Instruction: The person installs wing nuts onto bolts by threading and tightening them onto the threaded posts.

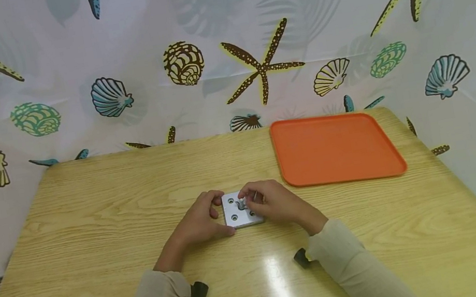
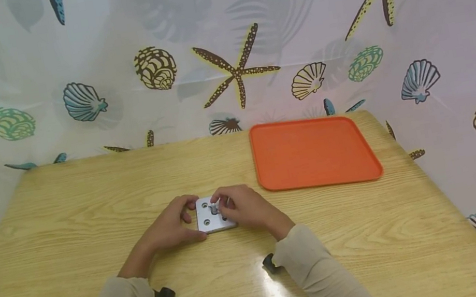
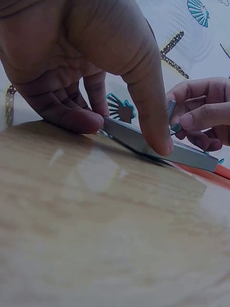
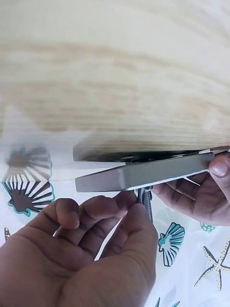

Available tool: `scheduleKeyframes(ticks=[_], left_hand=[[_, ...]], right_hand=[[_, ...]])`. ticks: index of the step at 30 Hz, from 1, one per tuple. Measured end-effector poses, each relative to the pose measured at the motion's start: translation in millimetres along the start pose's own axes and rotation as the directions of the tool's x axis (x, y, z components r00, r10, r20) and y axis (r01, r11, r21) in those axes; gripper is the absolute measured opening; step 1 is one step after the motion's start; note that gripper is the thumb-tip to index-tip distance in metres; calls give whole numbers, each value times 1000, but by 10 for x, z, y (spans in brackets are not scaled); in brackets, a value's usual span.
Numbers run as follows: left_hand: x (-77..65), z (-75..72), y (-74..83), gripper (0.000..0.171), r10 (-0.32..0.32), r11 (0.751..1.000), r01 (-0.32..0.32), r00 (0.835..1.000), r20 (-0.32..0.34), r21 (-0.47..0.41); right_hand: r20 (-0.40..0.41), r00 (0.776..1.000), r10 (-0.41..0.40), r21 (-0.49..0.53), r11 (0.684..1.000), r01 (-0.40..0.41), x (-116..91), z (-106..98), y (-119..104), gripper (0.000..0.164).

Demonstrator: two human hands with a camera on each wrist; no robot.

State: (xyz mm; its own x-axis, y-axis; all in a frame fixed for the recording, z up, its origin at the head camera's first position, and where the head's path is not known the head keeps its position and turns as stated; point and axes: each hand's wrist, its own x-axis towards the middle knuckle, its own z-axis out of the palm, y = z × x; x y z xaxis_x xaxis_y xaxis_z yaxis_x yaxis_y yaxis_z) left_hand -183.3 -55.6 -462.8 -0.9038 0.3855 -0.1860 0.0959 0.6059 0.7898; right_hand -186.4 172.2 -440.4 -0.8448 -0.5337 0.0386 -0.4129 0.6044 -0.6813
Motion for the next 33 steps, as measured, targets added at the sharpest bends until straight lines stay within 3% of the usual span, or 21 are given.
scheduleKeyframes(ticks=[6, 14, 27, 33], left_hand=[[-6, -6, 6, 84, 4, 1000, -4, 1000, 0, -3], [-10, -5, 0, 85, 11, 1000, -11, 1000, 1, 0], [-16, -2, 39, 85, -1, 1000, 1, 1000, -6, -10], [-17, -4, 43, 86, -6, 1000, 6, 1000, -4, -14]], right_hand=[[7, 1000, -22, -8, 1000, 22, 7, 10, 11, 16], [34, 999, 12, -28, 1000, -11, 15, 12, 7, 23], [-42, 999, -32, -17, 999, 31, -14, 5, 28, 14], [-42, 998, -45, -9, 999, 45, 7, 3, 36, 10]])
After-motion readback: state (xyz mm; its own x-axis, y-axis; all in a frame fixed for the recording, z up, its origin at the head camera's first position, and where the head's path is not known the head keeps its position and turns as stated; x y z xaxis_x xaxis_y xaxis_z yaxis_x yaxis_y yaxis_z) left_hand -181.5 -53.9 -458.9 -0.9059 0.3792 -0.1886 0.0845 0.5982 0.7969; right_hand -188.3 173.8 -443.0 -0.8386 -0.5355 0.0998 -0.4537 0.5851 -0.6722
